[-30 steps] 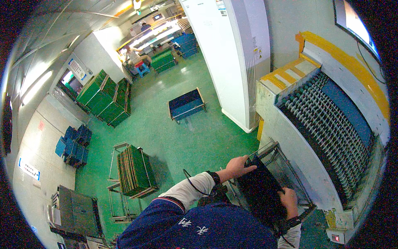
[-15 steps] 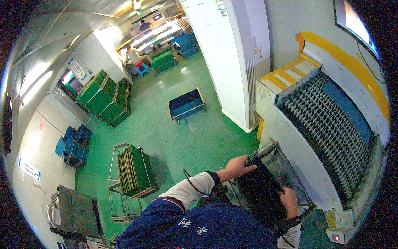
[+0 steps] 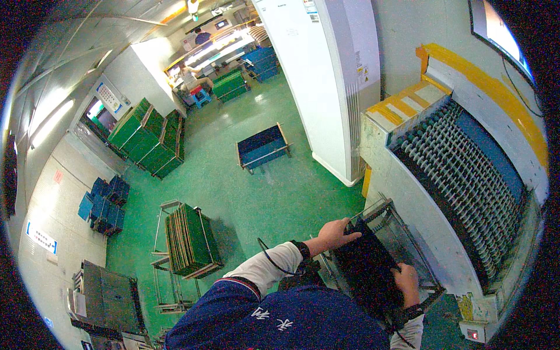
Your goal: Placing thin blue sheets onto a machine's feeding rollers and transferring others into a vertical drying or storage rack.
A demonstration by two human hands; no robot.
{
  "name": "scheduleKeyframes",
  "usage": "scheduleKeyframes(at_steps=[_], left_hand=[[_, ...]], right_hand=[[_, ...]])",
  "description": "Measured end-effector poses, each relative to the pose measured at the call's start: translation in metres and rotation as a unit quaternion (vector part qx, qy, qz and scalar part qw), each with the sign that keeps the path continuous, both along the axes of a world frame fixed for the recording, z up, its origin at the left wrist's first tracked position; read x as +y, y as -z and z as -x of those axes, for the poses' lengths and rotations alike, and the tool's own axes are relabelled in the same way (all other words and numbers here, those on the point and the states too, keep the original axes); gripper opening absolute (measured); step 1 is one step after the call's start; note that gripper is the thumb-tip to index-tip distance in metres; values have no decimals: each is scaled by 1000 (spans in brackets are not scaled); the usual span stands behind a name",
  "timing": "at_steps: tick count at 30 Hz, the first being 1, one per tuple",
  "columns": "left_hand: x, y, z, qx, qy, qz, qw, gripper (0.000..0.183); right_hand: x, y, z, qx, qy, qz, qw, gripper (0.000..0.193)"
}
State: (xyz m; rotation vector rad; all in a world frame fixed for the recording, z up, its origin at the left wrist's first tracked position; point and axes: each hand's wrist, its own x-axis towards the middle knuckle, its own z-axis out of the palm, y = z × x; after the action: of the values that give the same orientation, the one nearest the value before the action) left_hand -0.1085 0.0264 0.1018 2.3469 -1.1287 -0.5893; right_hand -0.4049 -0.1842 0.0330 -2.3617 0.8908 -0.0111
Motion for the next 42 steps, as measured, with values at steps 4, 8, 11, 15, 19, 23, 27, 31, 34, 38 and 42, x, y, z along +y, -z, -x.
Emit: scheduleKeyframes(at_steps=[4, 8, 11, 15, 19, 23, 27, 31, 34, 38, 42], left_hand=[[2, 0, 0, -6, 0, 4, 1000, 75], [1, 2, 0, -6, -2, 4, 1000, 74], [2, 3, 0, 0, -11, 10, 1000, 70], [1, 2, 0, 9, -10, 1, 1000, 74], [1, 2, 0, 4, -7, 3, 1000, 74], [0, -1, 0, 4, -4, -1, 1000, 74], [1, 1, 0, 1, -7, 3, 1000, 75], [1, 0, 0, 4, -6, 2, 1000, 75], [1, 1, -1, 1, -5, -1, 1000, 76], [0, 4, -1, -5, -1, 3, 1000, 75], [0, 1, 0, -4, -5, 5, 1000, 74]], right_hand=[[1, -4, -2, 10, -6, 1, 1000, 35], [0, -2, -1, 13, -8, 14, 1000, 35], [4, -13, -5, 23, -1, -7, 1000, 35], [2, -7, -2, 16, -3, 7, 1000, 34], [2, -2, -2, 17, 3, 11, 1000, 35], [1, -1, -1, 10, 6, -1, 1000, 37], [4, -7, -2, 14, 8, 3, 1000, 37], [6, -17, -4, 20, -1, 0, 1000, 37], [4, -16, -4, 21, -8, -3, 1000, 37], [1, -8, -1, 13, -9, 2, 1000, 35], [2, -9, -2, 15, -7, -2, 1000, 35]])
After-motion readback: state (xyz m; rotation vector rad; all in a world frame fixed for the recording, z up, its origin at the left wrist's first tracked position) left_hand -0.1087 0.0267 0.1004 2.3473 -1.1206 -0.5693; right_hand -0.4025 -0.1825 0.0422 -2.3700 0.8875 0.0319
